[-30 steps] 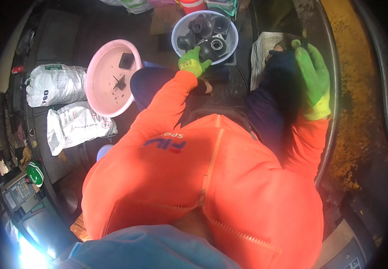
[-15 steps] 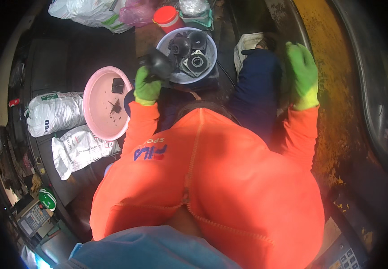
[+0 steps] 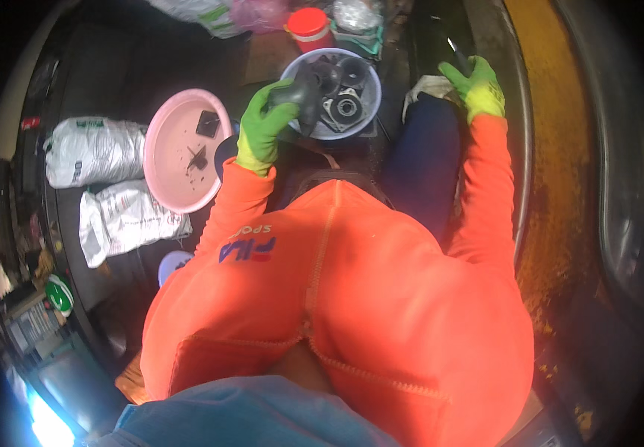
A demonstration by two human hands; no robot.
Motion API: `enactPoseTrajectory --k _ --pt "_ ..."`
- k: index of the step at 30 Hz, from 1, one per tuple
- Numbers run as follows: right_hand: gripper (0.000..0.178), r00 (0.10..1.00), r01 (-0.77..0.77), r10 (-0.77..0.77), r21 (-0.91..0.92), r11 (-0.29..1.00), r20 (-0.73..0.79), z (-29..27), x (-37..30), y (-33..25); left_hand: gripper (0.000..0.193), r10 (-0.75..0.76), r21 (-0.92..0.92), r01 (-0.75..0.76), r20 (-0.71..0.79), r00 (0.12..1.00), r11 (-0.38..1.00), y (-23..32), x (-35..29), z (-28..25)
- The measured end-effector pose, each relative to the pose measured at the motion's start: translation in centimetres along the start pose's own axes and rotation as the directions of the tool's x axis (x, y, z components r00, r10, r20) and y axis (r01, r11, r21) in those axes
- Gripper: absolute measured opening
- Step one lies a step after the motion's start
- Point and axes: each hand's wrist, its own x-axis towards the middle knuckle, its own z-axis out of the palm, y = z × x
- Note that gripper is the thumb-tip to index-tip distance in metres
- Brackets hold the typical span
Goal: The person sits on the floor and uses a metal tool to scrape and clean small dark metal parts in a black tray. They repeatedly pick up each part, scrape it, and place it into a separate bowl. The person also briefly inspects a larger cylindrical part.
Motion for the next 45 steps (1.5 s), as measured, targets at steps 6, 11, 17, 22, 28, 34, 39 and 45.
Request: enactPoseTrajectory --k 6,11,17,22,28,34,39,45 --pt "0.029 0.791 -0.343 -0.398 0.875 0.341 0.465 2.5 -10.3 -9.9 0.054 0.563 0.602 -0.527 0.152 0.812 0.599 6.8 1.4 3.6" --pt "0.027 0.8 -0.518 -0.285 0.848 0.116 0.528 3.1 -13.5 -12.3 0.054 0.69 0.573 -0.675 0.243 0.681 0.465 8.3 3.0 5.3" --pt "0.033 0.824 -0.453 -0.232 0.847 0.28 0.517 2.3 -12.8 -10.7 0.044 0.312 0.192 -0.332 0.127 0.941 0.923 8.1 2.3 4.6" --pt "0.03 0.876 -0.378 -0.242 0.905 0.194 0.418 3.2 -13.1 -9.6 0.041 0.191 -0.094 -0.192 -0.022 0.981 0.977 7.8 2.2 4.2" --pt "0.038 0.906 0.049 -0.38 0.847 0.529 0.185 6.1 -12.6 -8.7 0.044 0.326 0.14 -0.32 -0.022 0.945 0.937 6.4 2.1 5.2" --pt "0.047 0.78 0.446 -0.571 0.867 0.224 -0.254 9.0 -13.7 -9.9 0.045 0.552 0.353 -0.551 0.109 0.827 0.756 4.9 1.1 7.9" --pt "0.047 0.755 0.531 -0.586 0.799 0.281 -0.296 7.9 -14.7 -10.9 0.043 0.462 0.27 -0.473 0.105 0.88 0.839 4.9 0.2 8.3" --pt "0.053 0.658 0.657 -0.753 0.485 0.578 0.007 6.0 -13.6 -8.7 0.04 0.53 0.146 -0.563 0.213 0.821 0.813 5.7 0.8 7.2"
